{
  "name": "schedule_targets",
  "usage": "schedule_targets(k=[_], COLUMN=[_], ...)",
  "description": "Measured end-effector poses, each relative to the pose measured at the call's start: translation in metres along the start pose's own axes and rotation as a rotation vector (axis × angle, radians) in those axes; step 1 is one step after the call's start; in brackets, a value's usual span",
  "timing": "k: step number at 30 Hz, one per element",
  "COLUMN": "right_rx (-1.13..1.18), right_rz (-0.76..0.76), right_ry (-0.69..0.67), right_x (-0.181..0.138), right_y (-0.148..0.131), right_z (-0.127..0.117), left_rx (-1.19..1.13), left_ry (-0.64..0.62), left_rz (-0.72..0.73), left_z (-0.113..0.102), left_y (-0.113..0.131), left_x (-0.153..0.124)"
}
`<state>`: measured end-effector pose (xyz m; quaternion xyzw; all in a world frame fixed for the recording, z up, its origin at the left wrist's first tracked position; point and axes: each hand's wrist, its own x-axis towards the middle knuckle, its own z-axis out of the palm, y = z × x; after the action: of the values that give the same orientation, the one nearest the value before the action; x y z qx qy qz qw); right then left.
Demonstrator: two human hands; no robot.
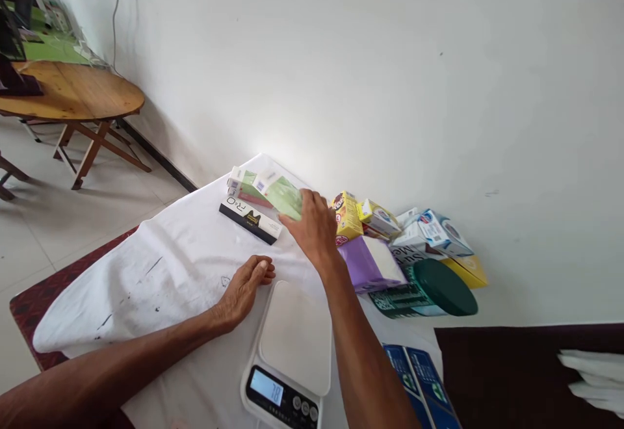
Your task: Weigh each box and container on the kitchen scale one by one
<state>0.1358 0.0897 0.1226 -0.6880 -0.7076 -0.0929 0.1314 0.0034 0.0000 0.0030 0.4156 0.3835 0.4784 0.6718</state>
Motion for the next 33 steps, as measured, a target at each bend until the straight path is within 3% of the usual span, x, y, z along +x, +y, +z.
schedule_targets(k=[6,9,12,16,20,27,33], right_rx=[0.219,0.234,0.188,0.105,0.08,0.113,0.115], right_rz=[0.155,0.231,0.254,0.263,0.266,0.297,0.3], right_ry=[-0.058,-0.095,-0.116,-0.137,-0.162,-0.079,-0.099], right_x=[-0.136,-0.195,-0.231,-0.247,-0.246,-0.252,-0.256], right_y=[0.043,0.046,0.036,0.017,0.005,0.01,0.009], right_z=[-0.035,-0.037,-0.03,-0.019,-0.026,-0.05,-0.034], left_rx=[-0.193,-0.215,-0.221,-0.204,-0.191,-0.139,-0.122], left_ry=[0.1,0.111,0.116,0.095,0.075,0.041,0.033], left_rz=[-0.035,-0.053,-0.063,-0.086,-0.084,-0.067,-0.062], left_z=[0.001,0.0,-0.001,-0.001,-0.002,-0.004,-0.005], left_y=[0.0,0.0,0.002,0.005,0.003,0.001,0.004], left_x=[0.006,0.008,0.008,0.009,0.012,0.012,0.011])
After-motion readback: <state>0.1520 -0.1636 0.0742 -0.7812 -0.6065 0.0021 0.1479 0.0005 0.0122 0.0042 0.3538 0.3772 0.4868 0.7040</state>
